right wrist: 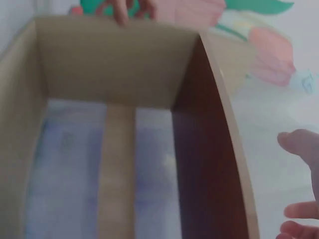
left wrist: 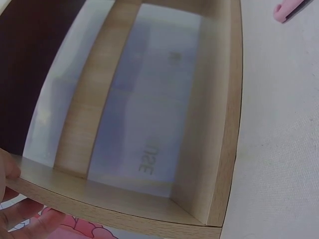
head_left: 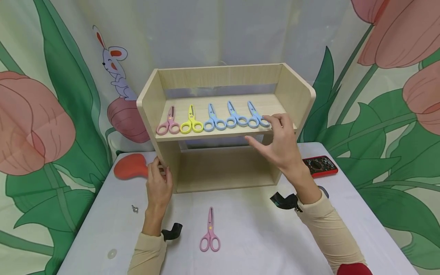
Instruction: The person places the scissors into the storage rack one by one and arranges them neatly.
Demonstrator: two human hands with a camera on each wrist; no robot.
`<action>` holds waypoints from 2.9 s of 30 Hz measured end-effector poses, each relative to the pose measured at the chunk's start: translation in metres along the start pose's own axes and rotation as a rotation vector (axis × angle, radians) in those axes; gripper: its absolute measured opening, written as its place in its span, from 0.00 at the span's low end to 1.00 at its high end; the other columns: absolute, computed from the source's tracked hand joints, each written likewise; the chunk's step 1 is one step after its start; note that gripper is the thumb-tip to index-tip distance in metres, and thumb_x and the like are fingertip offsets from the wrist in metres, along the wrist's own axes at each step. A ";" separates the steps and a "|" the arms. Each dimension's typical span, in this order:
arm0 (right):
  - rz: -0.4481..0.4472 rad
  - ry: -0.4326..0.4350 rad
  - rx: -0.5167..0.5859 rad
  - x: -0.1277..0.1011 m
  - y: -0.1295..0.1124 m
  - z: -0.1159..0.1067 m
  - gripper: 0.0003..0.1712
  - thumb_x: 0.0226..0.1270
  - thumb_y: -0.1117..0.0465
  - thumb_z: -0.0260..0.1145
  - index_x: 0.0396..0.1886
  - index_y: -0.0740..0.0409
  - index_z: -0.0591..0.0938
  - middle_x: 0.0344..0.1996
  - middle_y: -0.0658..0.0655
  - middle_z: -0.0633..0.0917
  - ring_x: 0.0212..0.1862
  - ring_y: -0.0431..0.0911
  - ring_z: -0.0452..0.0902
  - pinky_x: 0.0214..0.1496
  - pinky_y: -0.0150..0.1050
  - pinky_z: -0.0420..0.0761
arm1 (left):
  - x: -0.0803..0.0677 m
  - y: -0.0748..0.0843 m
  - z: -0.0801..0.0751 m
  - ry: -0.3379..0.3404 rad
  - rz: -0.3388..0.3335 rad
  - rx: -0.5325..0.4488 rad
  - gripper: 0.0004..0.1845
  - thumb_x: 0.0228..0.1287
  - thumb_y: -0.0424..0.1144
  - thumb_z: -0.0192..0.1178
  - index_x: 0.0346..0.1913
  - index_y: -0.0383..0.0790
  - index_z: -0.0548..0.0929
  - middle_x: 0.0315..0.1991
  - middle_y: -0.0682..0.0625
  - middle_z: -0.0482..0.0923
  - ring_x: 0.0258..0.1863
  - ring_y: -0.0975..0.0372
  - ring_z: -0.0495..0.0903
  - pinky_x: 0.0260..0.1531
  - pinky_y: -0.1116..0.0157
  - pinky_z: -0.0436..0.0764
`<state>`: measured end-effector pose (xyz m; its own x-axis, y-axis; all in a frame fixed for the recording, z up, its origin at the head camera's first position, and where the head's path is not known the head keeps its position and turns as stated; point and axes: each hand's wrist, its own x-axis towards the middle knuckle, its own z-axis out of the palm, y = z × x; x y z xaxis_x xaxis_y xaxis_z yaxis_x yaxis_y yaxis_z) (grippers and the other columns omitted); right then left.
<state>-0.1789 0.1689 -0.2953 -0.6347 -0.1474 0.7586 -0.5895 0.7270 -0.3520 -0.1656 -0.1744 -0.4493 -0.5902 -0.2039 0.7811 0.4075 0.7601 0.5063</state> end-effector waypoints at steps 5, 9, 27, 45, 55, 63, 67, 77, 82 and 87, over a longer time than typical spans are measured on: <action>-0.118 0.020 0.053 -0.038 -0.014 0.020 0.43 0.45 0.50 0.82 0.59 0.69 0.77 0.49 0.68 0.74 0.54 0.58 0.71 0.57 0.50 0.75 | 0.000 0.000 0.001 0.000 0.004 0.002 0.23 0.66 0.25 0.59 0.63 0.27 0.69 0.44 0.33 0.73 0.34 0.47 0.85 0.27 0.53 0.86; -0.086 -0.111 0.073 -0.075 -0.024 0.045 0.46 0.45 0.48 0.83 0.61 0.67 0.76 0.50 0.63 0.75 0.54 0.54 0.72 0.56 0.50 0.79 | 0.000 -0.001 0.000 -0.022 -0.005 0.013 0.23 0.68 0.27 0.58 0.63 0.26 0.68 0.45 0.33 0.72 0.35 0.46 0.85 0.29 0.52 0.87; 0.023 -0.856 -0.008 -0.205 -0.047 0.121 0.66 0.34 0.30 0.81 0.70 0.62 0.70 0.50 0.51 0.76 0.47 0.40 0.71 0.55 0.37 0.80 | 0.000 0.000 -0.001 -0.039 -0.036 0.017 0.23 0.69 0.28 0.58 0.64 0.28 0.68 0.46 0.33 0.72 0.37 0.45 0.84 0.30 0.49 0.88; -0.024 -0.752 -0.202 -0.213 -0.054 0.130 0.42 0.38 0.17 0.69 0.32 0.48 0.76 0.32 0.46 0.70 0.29 0.37 0.61 0.22 0.28 0.62 | 0.000 -0.002 0.000 -0.019 -0.019 -0.003 0.23 0.68 0.27 0.58 0.64 0.27 0.68 0.45 0.32 0.72 0.35 0.45 0.84 0.28 0.50 0.87; -0.049 -0.661 -0.168 -0.208 -0.045 0.132 0.23 0.46 0.37 0.75 0.25 0.49 0.78 0.27 0.43 0.70 0.27 0.35 0.60 0.24 0.26 0.63 | -0.001 -0.001 0.000 -0.023 -0.023 0.006 0.23 0.69 0.27 0.58 0.63 0.27 0.68 0.45 0.32 0.72 0.35 0.45 0.84 0.28 0.49 0.87; -0.003 -0.596 0.041 -0.189 -0.035 0.112 0.25 0.42 0.44 0.77 0.38 0.52 0.84 0.35 0.43 0.77 0.32 0.32 0.68 0.33 0.24 0.75 | -0.001 -0.002 0.001 -0.026 -0.026 0.004 0.22 0.68 0.27 0.57 0.63 0.26 0.68 0.45 0.32 0.72 0.35 0.46 0.84 0.28 0.49 0.87; -0.063 -0.468 0.091 -0.170 -0.033 0.092 0.26 0.41 0.47 0.79 0.41 0.51 0.83 0.38 0.45 0.79 0.36 0.35 0.76 0.37 0.27 0.79 | -0.001 -0.002 0.001 -0.028 -0.030 0.007 0.22 0.68 0.27 0.58 0.63 0.27 0.68 0.45 0.32 0.72 0.35 0.46 0.84 0.29 0.50 0.87; -0.129 -0.196 0.086 -0.112 -0.025 0.026 0.31 0.42 0.53 0.81 0.47 0.61 0.82 0.41 0.52 0.80 0.37 0.37 0.74 0.34 0.31 0.82 | 0.000 0.000 0.000 -0.033 -0.032 0.016 0.23 0.69 0.27 0.58 0.64 0.27 0.68 0.45 0.33 0.72 0.35 0.46 0.84 0.29 0.50 0.87; -0.100 -0.078 0.013 -0.083 -0.015 -0.004 0.31 0.43 0.56 0.79 0.48 0.65 0.82 0.41 0.57 0.79 0.36 0.41 0.75 0.32 0.37 0.83 | 0.000 0.000 0.000 -0.037 -0.032 0.025 0.23 0.69 0.28 0.58 0.64 0.27 0.68 0.45 0.33 0.72 0.36 0.46 0.84 0.29 0.51 0.87; -0.017 0.015 -0.069 -0.056 0.000 -0.024 0.31 0.48 0.54 0.76 0.48 0.70 0.81 0.42 0.63 0.77 0.37 0.49 0.76 0.32 0.42 0.82 | 0.000 0.000 -0.001 -0.033 -0.033 0.018 0.23 0.69 0.28 0.58 0.64 0.27 0.68 0.45 0.33 0.72 0.37 0.46 0.84 0.30 0.51 0.87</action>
<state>-0.1311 0.1931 -0.3249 -0.6171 -0.1503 0.7724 -0.5637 0.7693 -0.3006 -0.1649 -0.1746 -0.4495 -0.6256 -0.2088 0.7517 0.3750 0.7644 0.5245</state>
